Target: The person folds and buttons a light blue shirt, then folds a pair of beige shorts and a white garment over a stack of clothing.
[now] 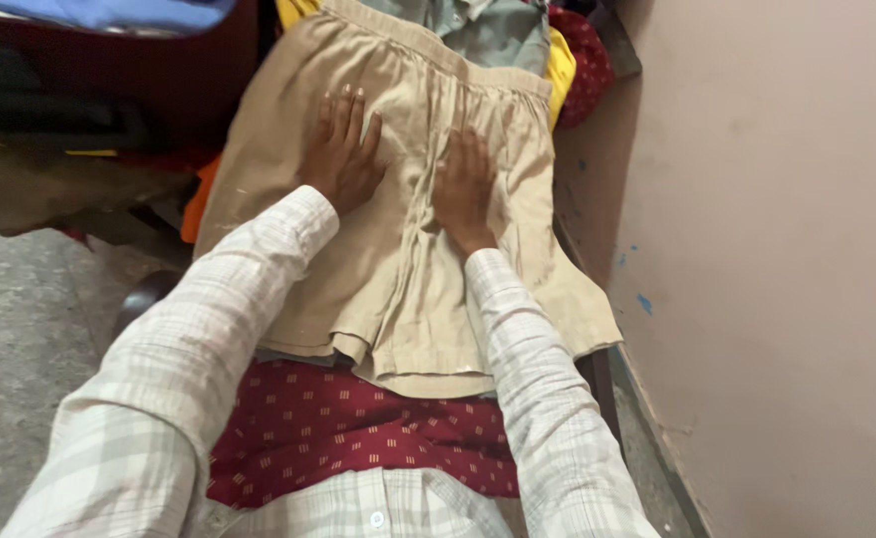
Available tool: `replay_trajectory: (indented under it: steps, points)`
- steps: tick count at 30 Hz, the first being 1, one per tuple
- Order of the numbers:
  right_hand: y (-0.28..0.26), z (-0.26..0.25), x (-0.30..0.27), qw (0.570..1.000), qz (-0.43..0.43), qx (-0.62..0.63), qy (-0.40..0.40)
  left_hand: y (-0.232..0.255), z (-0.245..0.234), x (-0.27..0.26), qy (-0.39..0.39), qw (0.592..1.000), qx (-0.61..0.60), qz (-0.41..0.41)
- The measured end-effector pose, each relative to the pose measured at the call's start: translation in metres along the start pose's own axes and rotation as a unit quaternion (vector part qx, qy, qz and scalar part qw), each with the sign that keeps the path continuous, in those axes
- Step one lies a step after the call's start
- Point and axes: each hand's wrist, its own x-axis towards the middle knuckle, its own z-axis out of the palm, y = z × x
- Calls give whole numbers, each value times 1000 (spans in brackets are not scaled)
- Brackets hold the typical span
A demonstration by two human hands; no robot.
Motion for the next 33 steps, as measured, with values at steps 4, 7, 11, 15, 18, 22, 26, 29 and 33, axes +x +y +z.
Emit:
replay_trajectory:
  steps: [4,7,11,15,18,22,26,29,33]
  points:
    - [-67,1,12,994,-88,40,-54,-17,-1,-2,-2,1000,3,-27]
    - [-99,-15,14,989,-50,-26,-134,-30,-1,-4,-12,999,-35,-11]
    - [-91,-33,19,980,-54,0,-194,-29,-1,-4,-25,998,-52,-13]
    - [-50,-33,13,988,-72,75,-114,-9,-9,7,-75,995,-48,-41]
    - [-1,-53,-4,999,-13,38,-33,36,-4,-8,-101,958,-268,-11]
    - [30,-89,-42,973,185,-102,-96,130,-4,-16,46,939,-310,144]
    - [43,-84,-65,940,277,-41,-194,165,-25,-29,-124,942,-287,121]
    - [44,-81,-62,931,300,-35,-208,153,-39,-36,-187,942,-267,78]
    - [43,-97,-53,907,356,29,-224,140,-42,-42,-215,937,-268,61]
